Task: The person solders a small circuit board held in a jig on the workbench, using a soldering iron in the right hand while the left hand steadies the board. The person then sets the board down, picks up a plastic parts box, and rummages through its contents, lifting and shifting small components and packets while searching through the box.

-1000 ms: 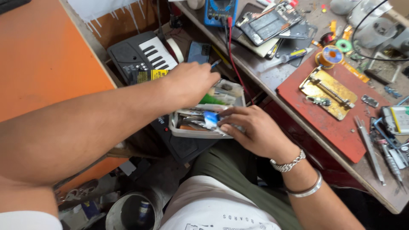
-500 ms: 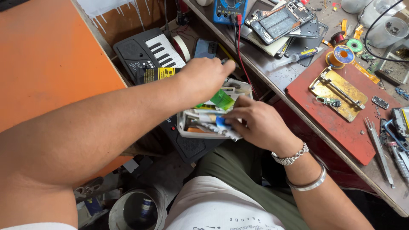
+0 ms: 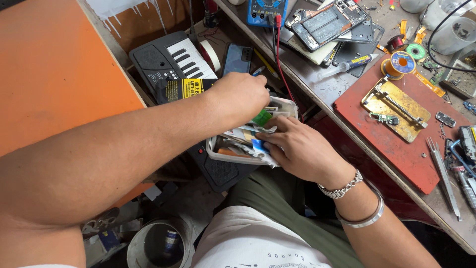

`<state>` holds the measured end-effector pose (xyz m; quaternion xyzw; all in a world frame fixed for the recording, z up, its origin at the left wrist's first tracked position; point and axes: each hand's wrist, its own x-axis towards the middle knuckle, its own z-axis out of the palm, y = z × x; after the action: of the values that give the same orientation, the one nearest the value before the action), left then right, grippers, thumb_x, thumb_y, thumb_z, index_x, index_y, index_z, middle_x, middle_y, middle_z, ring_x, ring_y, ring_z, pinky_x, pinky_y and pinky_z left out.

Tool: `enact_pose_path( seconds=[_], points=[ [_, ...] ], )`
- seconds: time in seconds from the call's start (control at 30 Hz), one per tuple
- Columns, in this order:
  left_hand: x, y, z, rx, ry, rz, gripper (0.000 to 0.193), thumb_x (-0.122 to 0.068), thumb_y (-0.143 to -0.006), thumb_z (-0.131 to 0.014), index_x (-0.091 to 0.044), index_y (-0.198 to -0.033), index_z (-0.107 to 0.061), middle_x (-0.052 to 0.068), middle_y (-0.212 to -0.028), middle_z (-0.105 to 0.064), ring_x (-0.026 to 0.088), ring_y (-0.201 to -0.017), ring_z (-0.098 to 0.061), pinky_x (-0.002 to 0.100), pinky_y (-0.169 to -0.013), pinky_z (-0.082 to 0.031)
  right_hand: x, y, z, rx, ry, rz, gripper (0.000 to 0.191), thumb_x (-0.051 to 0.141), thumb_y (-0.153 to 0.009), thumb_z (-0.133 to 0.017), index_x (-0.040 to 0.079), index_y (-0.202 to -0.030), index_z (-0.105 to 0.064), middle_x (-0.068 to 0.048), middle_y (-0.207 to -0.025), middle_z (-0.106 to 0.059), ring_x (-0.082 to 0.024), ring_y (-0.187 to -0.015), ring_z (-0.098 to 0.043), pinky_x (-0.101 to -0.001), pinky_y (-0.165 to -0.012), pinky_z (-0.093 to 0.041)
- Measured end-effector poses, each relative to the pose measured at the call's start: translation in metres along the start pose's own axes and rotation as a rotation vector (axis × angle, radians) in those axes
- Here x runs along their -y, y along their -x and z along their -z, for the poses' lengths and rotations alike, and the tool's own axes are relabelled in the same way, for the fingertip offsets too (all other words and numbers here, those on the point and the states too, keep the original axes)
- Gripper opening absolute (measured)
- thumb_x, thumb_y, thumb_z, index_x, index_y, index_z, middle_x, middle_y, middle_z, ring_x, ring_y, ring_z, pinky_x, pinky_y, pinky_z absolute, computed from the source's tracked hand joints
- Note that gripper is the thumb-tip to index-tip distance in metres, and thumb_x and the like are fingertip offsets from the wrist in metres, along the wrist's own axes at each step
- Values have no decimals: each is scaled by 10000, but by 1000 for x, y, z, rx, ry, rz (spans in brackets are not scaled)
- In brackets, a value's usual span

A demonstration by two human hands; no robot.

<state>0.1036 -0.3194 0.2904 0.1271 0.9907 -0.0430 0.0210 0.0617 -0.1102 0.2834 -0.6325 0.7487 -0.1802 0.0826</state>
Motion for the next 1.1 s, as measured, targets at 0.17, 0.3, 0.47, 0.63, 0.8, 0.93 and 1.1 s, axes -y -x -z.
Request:
enact_pose_path(
  seconds=[0.17,0.3,0.47,0.63,0.8,0.93,1.1],
  points=[
    [-1,3,9,77,52,17,197,-97,-797,-735,-28,-979,-763,179,-1141,-631,351,-995,-703,438,-816,-594,4,-2,-2,-60,38,-43,377,174,-892,-636,3,-1220,-709,-157,-1187,-652,-336,-1065,-608,-424,-938,-491],
    [-7,3,18,221,42,54,343,-201,-762,-806,14,-1019,-737,197,-1210,-573,354,-1095,-639,434,-879,-569,10,-3,-4,-190,168,11,376,197,-880,-665,28,-1215,-700,-172,-1223,-624,-360,-1126,-573,-428,-983,-476],
    [-6,4,16,199,8,45,301,-181,-770,-786,-13,-1014,-734,179,-1161,-590,337,-1049,-654,427,-833,-583,11,2,0,-304,-8,-194,403,162,-793,-750,69,-1183,-710,-181,-1113,-604,-337,-1012,-593,-423,-856,-509],
    [-5,5,0,-69,-86,-17,195,-126,-798,-721,-62,-982,-741,143,-1021,-656,311,-927,-701,411,-743,-596,2,7,-1,-202,-151,-424,290,243,-839,-788,99,-1062,-671,-72,-855,-692,-256,-811,-678,-380,-753,-549],
    [-5,5,-2,-10,-88,-16,180,-143,-823,-710,-68,-982,-748,144,-1055,-659,314,-964,-697,413,-766,-595,-3,14,-7,-40,72,-141,177,287,-966,-690,139,-1060,-715,-54,-998,-766,-265,-987,-683,-408,-862,-494],
    [-4,3,8,91,-6,14,292,-202,-804,-727,-45,-1050,-727,184,-1121,-638,352,-996,-680,444,-795,-584,-1,16,-8,-185,13,20,422,232,-981,-601,31,-1351,-627,-187,-1417,-607,-344,-1124,-631,-437,-928,-462],
    [-4,2,13,120,145,86,460,-261,-834,-734,-18,-1193,-581,209,-1124,-634,387,-1003,-679,478,-814,-572,2,15,-5,-115,-23,-43,419,253,-988,-600,49,-1353,-626,-152,-1449,-580,-340,-1178,-629,-440,-921,-468]
  ],
)
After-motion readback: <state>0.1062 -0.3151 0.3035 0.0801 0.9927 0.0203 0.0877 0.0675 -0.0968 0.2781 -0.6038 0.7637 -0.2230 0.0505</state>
